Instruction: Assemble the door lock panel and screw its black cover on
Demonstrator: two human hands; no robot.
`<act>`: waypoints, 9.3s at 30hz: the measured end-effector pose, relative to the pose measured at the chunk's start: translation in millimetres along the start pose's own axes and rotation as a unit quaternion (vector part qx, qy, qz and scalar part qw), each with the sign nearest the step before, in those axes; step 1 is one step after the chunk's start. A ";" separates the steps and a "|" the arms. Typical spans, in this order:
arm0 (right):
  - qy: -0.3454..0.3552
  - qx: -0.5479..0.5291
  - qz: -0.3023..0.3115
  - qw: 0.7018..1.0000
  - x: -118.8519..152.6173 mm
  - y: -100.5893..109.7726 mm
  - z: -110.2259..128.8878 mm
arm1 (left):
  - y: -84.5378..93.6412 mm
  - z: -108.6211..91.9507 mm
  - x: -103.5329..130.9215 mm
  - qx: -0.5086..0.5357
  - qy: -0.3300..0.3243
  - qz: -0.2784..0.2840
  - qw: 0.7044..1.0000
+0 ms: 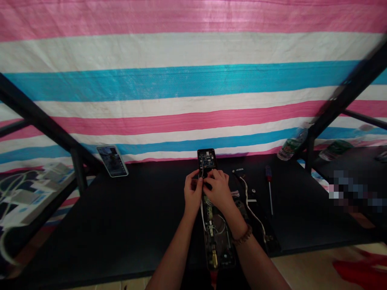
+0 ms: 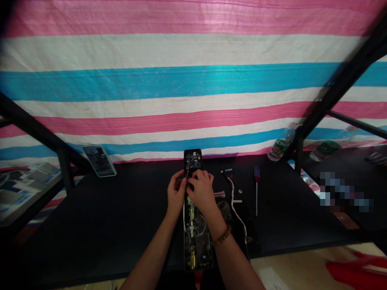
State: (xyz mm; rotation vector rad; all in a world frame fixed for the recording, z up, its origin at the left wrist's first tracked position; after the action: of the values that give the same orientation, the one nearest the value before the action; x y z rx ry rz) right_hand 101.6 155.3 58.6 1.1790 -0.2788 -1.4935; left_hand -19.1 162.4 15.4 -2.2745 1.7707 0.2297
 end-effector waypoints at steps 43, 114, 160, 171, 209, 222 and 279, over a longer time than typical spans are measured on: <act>-0.005 -0.008 0.021 1.000 1.8 5.1 0.8 | -3.3 -1.2 -0.4 0.039 0.012 -0.030 0.999; -0.026 -0.101 0.004 0.995 6.5 -4.5 -15.4 | -4.3 -5.4 1.3 0.015 0.005 -0.045 0.999; -0.073 -0.266 0.016 0.961 3.3 -6.8 -24.2 | -4.6 -7.0 1.0 -0.001 0.004 -0.047 0.999; -0.066 -0.283 0.025 0.957 4.2 -11.0 -30.0 | -4.4 -6.9 1.7 -0.008 0.005 -0.052 0.999; -0.052 -0.240 0.012 0.969 3.1 -12.0 -29.0 | -5.7 -7.8 4.2 -0.005 0.004 -0.056 0.998; -0.067 -0.273 0.024 0.959 2.6 -8.9 -28.6 | -5.8 -7.1 3.1 0.002 0.007 -0.059 0.998; -0.058 -0.256 0.022 0.965 1.6 -5.7 -22.7 | -5.7 -7.8 3.4 -0.002 -0.003 -0.052 0.999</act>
State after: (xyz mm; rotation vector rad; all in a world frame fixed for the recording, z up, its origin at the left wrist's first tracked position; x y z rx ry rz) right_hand 115.9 165.4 43.1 0.6692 0.0085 -1.4811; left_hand -12.9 158.2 22.5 -2.3574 1.6455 0.2192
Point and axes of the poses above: each hand's wrist, its own x-axis away from the middle knuckle, its own y-axis out of the back of the hand, z = x × y, the point moved 1 cm from there along -x, towards the middle knuckle
